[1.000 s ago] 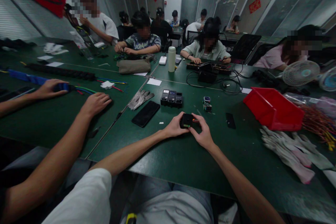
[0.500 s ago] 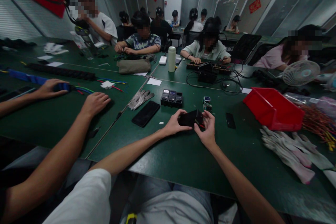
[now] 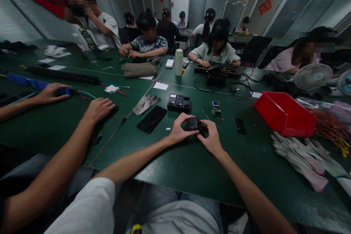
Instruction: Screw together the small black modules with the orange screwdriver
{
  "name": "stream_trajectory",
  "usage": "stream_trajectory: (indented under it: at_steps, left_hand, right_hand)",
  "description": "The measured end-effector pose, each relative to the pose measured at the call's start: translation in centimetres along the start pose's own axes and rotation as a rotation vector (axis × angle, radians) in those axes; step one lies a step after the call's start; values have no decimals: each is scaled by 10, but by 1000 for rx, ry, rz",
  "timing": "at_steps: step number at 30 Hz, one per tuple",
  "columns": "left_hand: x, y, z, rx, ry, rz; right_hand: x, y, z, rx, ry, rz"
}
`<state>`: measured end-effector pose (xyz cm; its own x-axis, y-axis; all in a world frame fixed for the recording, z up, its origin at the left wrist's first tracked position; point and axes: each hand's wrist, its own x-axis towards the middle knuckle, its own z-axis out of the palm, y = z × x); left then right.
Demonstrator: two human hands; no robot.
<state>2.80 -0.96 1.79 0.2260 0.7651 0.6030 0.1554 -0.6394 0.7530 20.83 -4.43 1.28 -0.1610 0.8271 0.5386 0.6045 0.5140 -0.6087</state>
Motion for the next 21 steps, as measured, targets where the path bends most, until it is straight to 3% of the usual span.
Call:
stream_trajectory:
  at_steps: [6,15,21]
  left_hand:
    - [-1,2,0,54,-30,112]
    - [-4,1,0,-45,-161,94]
    - [-5,0,-1,-49,-180,89]
  right_hand:
    - [-1,1,-2,3,-72,-107]
    - [-6,2,1,42,-93,-138]
    - [-8,4,3,90,-102,-123]
